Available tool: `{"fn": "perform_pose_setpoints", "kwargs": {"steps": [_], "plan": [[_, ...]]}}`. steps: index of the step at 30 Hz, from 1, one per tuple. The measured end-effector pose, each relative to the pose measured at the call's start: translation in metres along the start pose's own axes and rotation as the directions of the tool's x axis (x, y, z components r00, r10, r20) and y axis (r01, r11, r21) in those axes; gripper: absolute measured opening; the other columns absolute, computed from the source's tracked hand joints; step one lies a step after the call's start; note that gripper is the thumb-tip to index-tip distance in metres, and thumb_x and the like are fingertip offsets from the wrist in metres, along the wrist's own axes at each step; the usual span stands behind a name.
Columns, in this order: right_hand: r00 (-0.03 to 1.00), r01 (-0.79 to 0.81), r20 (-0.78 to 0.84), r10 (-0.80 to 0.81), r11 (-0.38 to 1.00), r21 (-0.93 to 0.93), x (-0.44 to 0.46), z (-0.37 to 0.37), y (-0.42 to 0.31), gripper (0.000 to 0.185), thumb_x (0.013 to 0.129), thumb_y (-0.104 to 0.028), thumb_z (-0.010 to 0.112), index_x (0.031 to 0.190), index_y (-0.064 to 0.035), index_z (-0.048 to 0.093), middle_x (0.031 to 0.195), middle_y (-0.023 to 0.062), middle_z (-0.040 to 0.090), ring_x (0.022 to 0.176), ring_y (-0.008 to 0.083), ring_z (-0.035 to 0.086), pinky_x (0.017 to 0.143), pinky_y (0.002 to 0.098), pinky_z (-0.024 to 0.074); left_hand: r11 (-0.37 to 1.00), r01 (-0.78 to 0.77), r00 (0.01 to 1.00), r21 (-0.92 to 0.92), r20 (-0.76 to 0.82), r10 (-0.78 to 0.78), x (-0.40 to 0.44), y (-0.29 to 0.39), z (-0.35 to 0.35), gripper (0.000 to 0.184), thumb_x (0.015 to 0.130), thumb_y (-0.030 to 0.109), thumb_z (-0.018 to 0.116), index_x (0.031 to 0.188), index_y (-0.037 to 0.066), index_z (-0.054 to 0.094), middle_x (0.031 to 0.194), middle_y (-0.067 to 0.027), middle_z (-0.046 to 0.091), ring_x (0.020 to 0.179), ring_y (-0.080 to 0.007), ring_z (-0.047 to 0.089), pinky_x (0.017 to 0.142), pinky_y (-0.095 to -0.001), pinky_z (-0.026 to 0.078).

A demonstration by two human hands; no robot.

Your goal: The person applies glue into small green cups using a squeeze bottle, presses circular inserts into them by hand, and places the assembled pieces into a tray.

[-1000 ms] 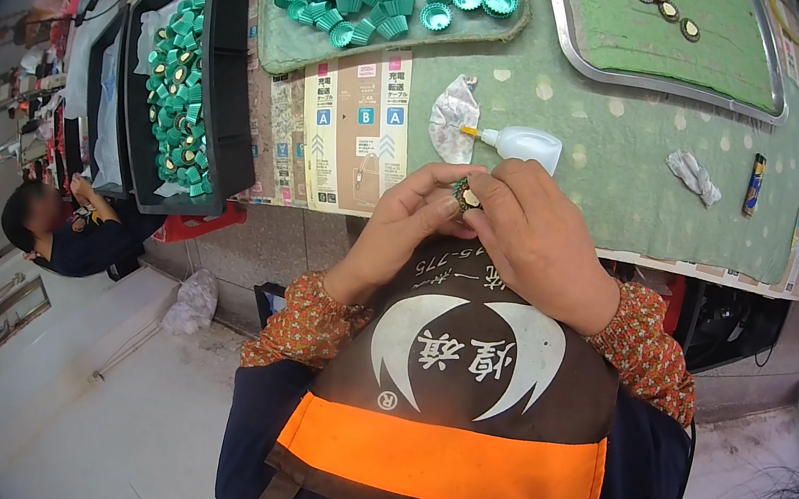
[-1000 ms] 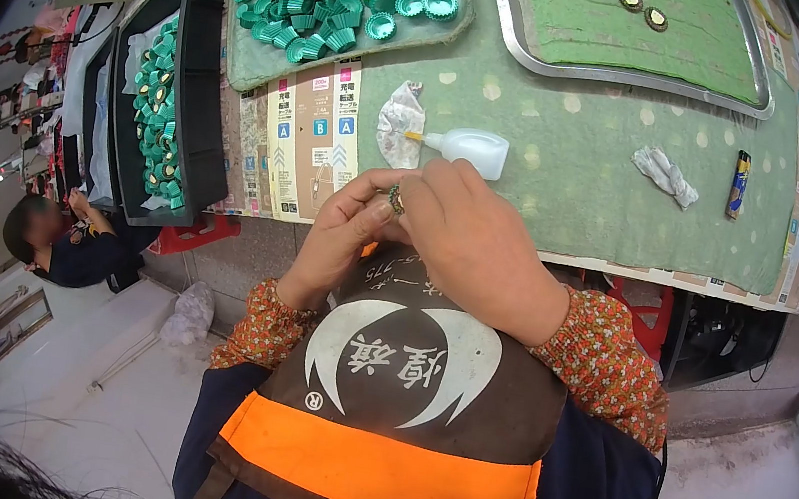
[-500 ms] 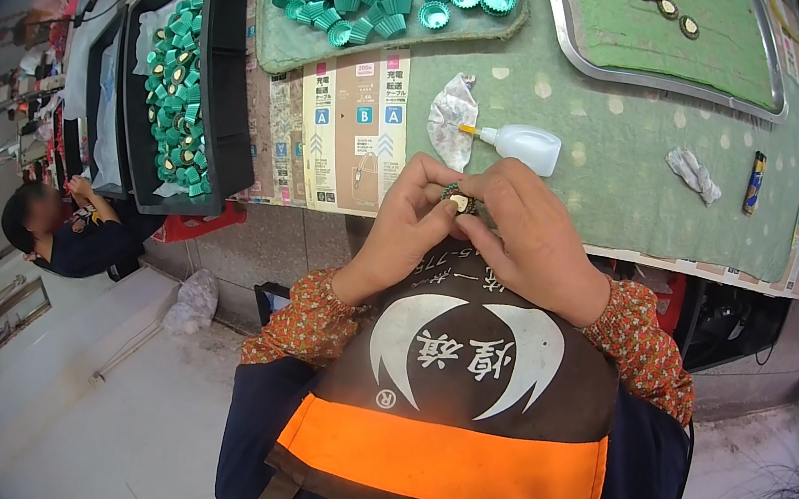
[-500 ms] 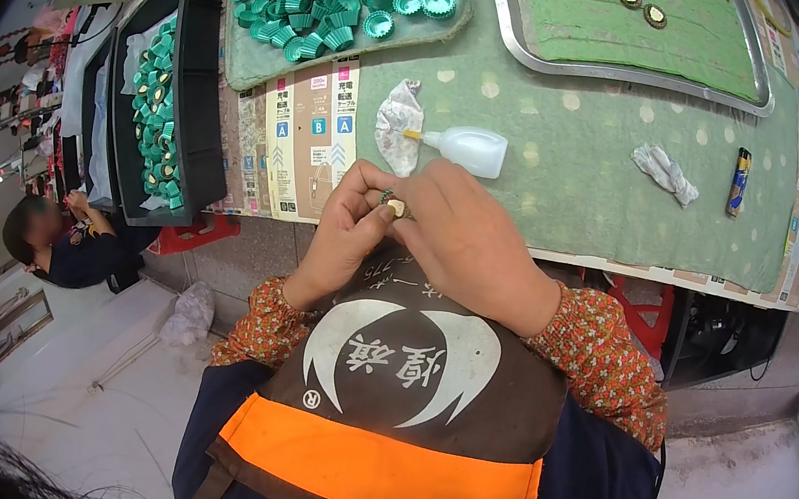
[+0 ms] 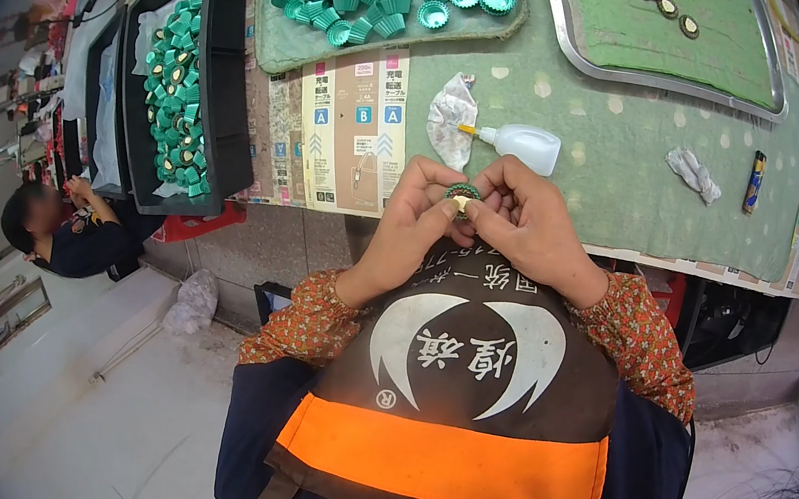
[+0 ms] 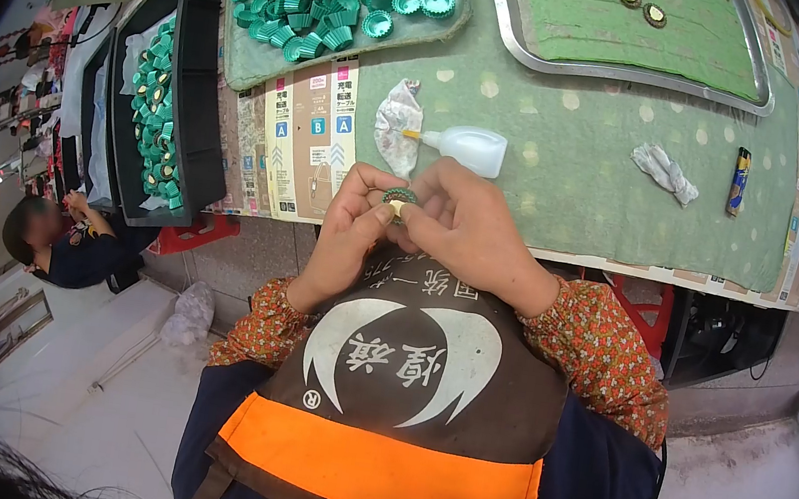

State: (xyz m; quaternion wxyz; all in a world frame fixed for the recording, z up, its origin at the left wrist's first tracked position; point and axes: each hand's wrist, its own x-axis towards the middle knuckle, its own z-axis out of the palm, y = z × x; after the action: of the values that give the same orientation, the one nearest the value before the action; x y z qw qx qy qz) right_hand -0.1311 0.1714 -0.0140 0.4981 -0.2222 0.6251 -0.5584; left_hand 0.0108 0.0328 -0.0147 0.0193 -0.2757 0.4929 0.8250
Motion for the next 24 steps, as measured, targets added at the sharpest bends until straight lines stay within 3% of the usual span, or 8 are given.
{"fn": "perform_pose_setpoints", "kwargs": {"steps": [10,15,18,21,24], "plan": [[0.997,0.069,-0.037,-0.075,0.989,-0.134,-0.002,0.006,0.008,0.021,0.085,-0.015,0.072,0.090,-0.0005,0.058,0.071,0.0065,0.063,0.062,0.0098,0.059,0.055,0.0289,0.0475,0.999,-0.025,0.999,0.026,-0.020,0.026,-0.001,-0.003,0.002,0.018,0.100,0.008,0.051,0.116,0.005,0.045,0.096,-0.0048,0.064,0.075,-0.0062,0.058,0.069,-0.0217,0.048],[0.995,0.046,-0.081,-0.054,0.994,-0.104,-0.002,0.010,0.016,0.022,0.084,-0.014,0.073,0.088,-0.0009,0.056,0.070,0.0064,0.062,0.062,0.0104,0.060,0.055,0.0296,0.0475,0.999,-0.002,1.000,0.048,0.017,0.002,0.003,-0.002,-0.003,0.018,0.102,0.009,0.053,0.117,0.006,0.045,0.100,-0.0049,0.063,0.082,-0.0049,0.058,0.073,-0.0211,0.050],[0.993,0.062,-0.102,-0.066,0.997,-0.044,0.000,0.011,0.014,0.019,0.088,-0.012,0.070,0.091,-0.0005,0.054,0.071,0.0052,0.062,0.064,0.0089,0.061,0.055,0.0271,0.0480,0.999,0.013,1.000,0.051,0.020,-0.014,0.004,0.000,-0.003,0.025,0.100,0.005,0.053,0.124,0.006,0.044,0.105,-0.0054,0.062,0.087,-0.0056,0.058,0.076,-0.0215,0.049],[0.996,0.018,-0.086,0.002,0.973,0.232,0.002,0.009,0.010,0.017,0.093,-0.010,0.067,0.094,-0.0005,0.053,0.074,0.0038,0.062,0.067,0.0078,0.062,0.058,0.0244,0.0493,0.997,-0.031,0.998,0.069,0.058,0.027,0.004,0.009,0.006,0.037,0.099,0.002,0.052,0.134,0.007,0.041,0.113,-0.0057,0.060,0.095,-0.0070,0.058,0.082,-0.0226,0.049],[0.995,-0.083,-0.023,0.097,0.930,0.358,0.001,0.002,0.004,0.015,0.097,-0.009,0.064,0.096,-0.0007,0.052,0.079,0.0040,0.063,0.069,0.0075,0.063,0.061,0.0227,0.0498,0.995,-0.032,0.995,0.092,0.093,0.023,0.002,0.016,0.011,0.047,0.099,0.001,0.051,0.142,0.008,0.037,0.119,-0.0057,0.058,0.101,-0.0084,0.059,0.087,-0.0239,0.048]]}}
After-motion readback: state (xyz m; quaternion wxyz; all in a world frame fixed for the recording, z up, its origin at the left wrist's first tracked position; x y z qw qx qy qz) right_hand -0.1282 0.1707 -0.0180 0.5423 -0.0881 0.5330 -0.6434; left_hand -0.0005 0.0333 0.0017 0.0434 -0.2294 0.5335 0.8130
